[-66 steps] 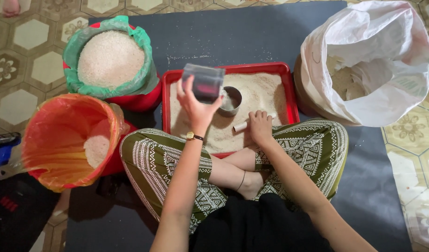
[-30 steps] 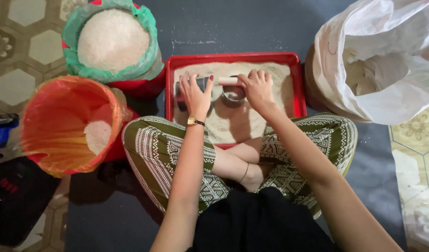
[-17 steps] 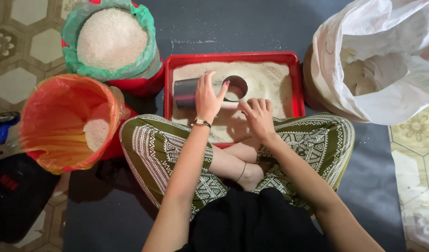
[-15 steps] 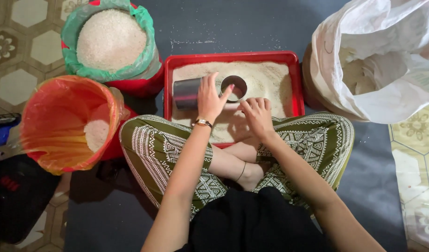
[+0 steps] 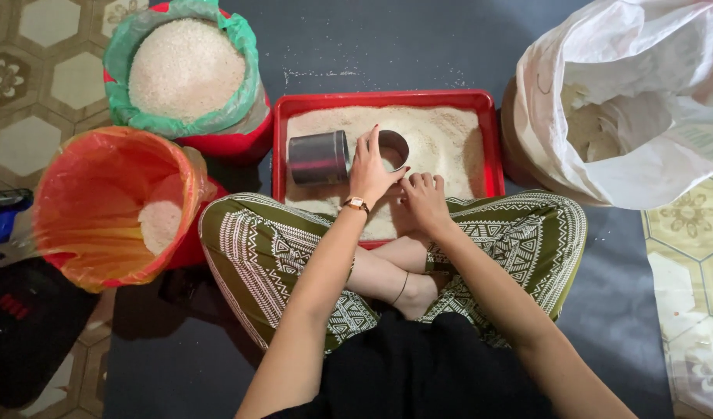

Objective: Measuring and transferring grains from a tray into small containers using metal cups.

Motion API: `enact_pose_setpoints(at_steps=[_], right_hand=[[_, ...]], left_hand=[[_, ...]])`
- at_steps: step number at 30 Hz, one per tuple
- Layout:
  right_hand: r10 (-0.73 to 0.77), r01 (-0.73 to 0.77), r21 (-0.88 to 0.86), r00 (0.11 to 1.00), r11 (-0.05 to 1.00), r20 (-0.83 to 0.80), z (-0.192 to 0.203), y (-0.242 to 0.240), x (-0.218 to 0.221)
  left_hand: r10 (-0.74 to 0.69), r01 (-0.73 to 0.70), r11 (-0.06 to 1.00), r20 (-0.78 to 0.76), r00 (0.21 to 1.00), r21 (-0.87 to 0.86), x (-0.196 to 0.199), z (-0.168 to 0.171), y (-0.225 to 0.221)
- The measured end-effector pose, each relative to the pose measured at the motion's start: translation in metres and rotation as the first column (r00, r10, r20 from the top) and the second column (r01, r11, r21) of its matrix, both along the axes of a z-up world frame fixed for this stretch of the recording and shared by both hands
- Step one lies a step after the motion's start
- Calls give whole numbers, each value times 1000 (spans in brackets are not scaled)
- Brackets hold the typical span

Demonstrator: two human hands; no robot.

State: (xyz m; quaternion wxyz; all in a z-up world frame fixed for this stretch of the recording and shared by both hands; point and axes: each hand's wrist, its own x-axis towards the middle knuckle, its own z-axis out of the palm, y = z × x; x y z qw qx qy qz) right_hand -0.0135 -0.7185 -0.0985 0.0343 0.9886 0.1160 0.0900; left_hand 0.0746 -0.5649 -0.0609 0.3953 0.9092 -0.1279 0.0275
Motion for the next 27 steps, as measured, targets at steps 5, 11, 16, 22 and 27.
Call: enact_pose_setpoints(at_steps=[5,11,16,22,27], right_hand=[[-6,6,32,1000,999,-22,13,4,-2],[-38,38,18,999,999,-1,-11,-5,1],[-46,46,7,999,999,0,-10,-6,-1],[-55,56,41,998,998,-42,-14,-6,0],[-48,46,161,999,986,9,13,9,-3]], left_hand=[[93,-71,974,93,991,-216,-6,28,8],[266,-151,736,76,961,-660,-6,98,40],[360,-169,432,-3,933,-886,-3,144,108],[632,-138,-13,-115,767,-990,-15,197,189],[537,-68,-437,-321,780,-897,-45,211,257]])
